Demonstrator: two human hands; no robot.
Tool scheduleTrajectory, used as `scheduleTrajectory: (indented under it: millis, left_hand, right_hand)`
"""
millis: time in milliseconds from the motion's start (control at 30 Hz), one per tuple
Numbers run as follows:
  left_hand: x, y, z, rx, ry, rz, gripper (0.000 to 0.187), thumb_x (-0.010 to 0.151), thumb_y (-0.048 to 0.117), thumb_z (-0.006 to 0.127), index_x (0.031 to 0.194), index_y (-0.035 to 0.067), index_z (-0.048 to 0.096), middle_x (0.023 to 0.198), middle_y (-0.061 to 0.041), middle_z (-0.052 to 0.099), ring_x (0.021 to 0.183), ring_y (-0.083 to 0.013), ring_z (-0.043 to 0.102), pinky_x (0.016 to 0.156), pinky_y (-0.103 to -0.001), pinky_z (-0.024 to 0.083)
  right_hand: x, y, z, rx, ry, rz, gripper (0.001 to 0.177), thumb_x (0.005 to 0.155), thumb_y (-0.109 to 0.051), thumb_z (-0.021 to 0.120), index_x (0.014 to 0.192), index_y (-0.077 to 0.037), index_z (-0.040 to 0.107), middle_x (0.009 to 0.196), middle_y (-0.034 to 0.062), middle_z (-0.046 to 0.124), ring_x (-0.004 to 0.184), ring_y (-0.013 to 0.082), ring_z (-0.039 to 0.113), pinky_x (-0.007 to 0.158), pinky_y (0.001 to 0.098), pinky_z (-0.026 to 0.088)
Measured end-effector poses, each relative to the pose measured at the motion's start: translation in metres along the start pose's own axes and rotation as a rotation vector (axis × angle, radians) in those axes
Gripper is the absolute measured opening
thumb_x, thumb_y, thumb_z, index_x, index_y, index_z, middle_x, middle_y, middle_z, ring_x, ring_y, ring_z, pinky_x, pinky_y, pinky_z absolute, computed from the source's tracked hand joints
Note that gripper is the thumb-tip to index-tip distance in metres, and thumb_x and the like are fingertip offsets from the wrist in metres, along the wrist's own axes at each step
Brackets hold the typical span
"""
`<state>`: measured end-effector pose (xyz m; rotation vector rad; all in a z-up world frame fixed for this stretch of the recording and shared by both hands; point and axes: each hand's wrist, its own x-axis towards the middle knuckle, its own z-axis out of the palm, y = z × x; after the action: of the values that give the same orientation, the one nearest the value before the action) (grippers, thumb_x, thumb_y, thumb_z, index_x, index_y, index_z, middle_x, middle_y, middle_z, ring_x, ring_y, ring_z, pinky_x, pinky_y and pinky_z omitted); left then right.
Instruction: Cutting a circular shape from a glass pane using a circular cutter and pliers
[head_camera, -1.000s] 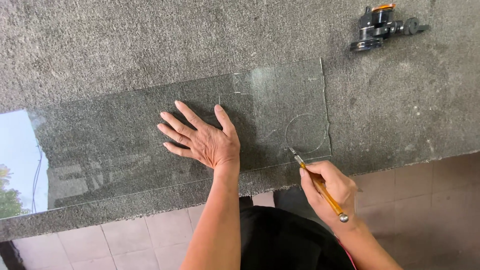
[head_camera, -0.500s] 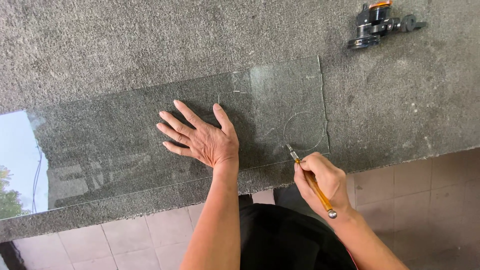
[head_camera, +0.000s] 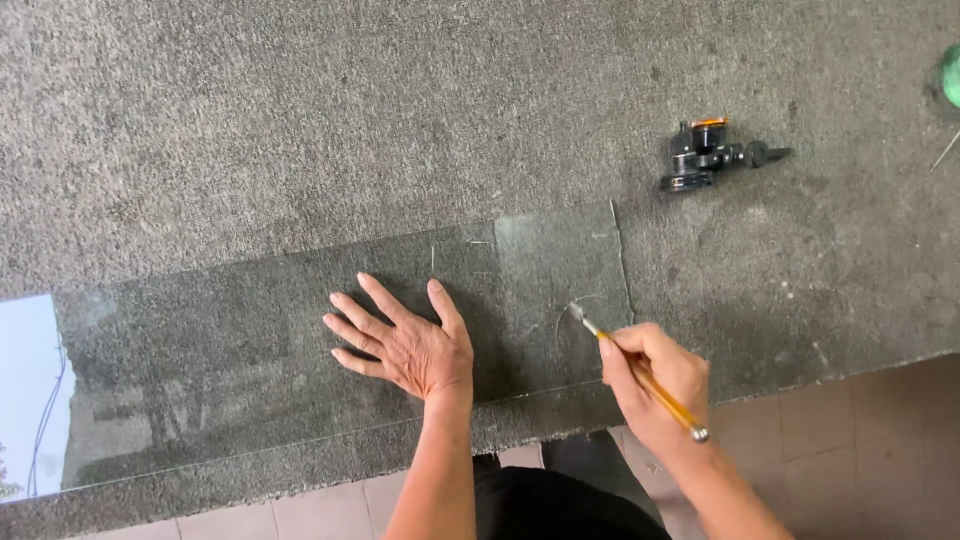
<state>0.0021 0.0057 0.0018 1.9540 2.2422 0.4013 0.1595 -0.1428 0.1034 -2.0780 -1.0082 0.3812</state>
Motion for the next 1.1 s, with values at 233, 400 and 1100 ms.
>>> scheduleTrajectory:
  millis: [233,400,1100]
  left_hand:
    - [0.001,0.0,0.002,0.029,0.023,0.011,0.084,0.096,0.063,0.048,0.162,0.016,0.028,0.167,-0.023,0.019,0.155,-0.0438,0.009,0.118,-0.067,0.004]
    - [0.001,0.001,0.001,0.056,0.022,0.028,0.085,0.096,0.064,0.048,0.162,0.015,0.028,0.167,-0.023,0.019,0.155,-0.0441,0.01,0.118,-0.067,0.006]
    - [0.0,0.001,0.001,0.096,0.056,0.072,0.092,0.092,0.067,0.054,0.162,0.011,0.031,0.165,-0.026,0.023,0.154,-0.0463,0.015,0.117,-0.068,0.009]
  right_hand:
    - [0.063,0.005,0.021,0.151,0.005,0.018,0.014,0.093,0.001,0.07,0.081,0.005,0.064,0.06,0.0168,0.069,0.048,0.0222,0.07,0.049,0.0306,0.055]
    - [0.08,0.009,0.013,0.187,0.02,0.043,0.008,0.092,0.006,0.069,0.085,0.009,0.066,0.059,0.0179,0.066,0.048,0.0209,0.068,0.049,0.0297,0.054]
    - [0.104,0.012,0.044,0.078,0.009,-0.159,0.014,0.09,0.002,0.075,0.08,0.004,0.066,0.067,0.0187,0.069,0.056,0.0322,0.07,0.047,0.0332,0.052]
